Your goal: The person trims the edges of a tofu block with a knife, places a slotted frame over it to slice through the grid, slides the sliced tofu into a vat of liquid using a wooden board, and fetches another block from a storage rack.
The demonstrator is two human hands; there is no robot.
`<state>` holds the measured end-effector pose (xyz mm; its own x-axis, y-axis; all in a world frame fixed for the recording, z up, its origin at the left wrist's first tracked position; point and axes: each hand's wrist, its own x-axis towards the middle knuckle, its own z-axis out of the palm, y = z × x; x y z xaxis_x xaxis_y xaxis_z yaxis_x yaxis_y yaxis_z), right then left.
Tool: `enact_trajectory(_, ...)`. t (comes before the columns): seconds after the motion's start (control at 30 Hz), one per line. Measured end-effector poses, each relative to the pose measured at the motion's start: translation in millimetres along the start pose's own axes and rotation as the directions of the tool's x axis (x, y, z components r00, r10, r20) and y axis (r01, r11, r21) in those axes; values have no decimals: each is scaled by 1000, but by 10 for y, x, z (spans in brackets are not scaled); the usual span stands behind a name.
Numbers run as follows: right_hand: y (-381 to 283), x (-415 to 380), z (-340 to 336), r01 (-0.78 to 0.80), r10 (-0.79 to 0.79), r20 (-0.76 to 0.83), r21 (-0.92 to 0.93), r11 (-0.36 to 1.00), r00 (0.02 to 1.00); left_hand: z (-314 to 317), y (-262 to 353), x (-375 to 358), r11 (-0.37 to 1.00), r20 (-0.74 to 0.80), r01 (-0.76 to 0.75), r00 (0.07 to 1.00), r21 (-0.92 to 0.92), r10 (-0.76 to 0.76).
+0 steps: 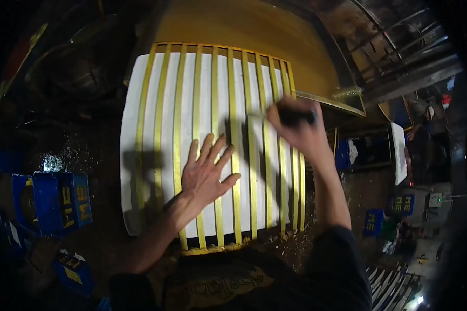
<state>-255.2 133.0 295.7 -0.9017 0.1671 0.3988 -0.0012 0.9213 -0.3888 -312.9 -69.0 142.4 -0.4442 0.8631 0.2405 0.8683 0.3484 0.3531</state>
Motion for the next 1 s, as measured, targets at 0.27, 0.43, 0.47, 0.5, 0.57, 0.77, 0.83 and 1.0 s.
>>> enact_trajectory(0.27, 994, 665, 834, 130, -136, -26, -168, 977, 990, 57, -32, -32, 999, 5, 16, 1000, -49, -15)
enact_trajectory(0.43, -710, -1499, 136, -602, 477, 511, 102, 792, 715, 49, -28, -24, 999, -15, -7, 1000, -35, 6)
enact_trajectory(0.47, -773, -1610, 96, -533, 387, 578, 100, 840, 718, 59, -37, -18, 1000, -21, 1, 1000, -22, -2)
enact_trajectory(0.5, -800, -1661, 55, -465, 296, 641, 108, 879, 708, 52, -48, -19, 1000, -22, 8, 1000, -9, -9)
enact_trajectory(0.57, -707, -1246, -29, -441, 180, 721, 191, 877, 669, -62, -143, 21, 998, -35, -16, 999, -59, 14)
enact_trajectory(0.77, -233, 276, 60, -334, 221, 349, 306, 891, 911, -583, -968, -130, 969, -70, 222, 974, 109, -216)
enact_trajectory(0.83, -254, 553, 123, -390, 381, 100, 357, 848, 919, -580, -1199, -291, 966, -147, 228, 967, 123, -209)
enact_trajectory(1.0, 489, 1070, 633, -105, 130, -237, 113, 988, 963, -434, -1579, -473, 964, -191, 222, 962, 148, -193)
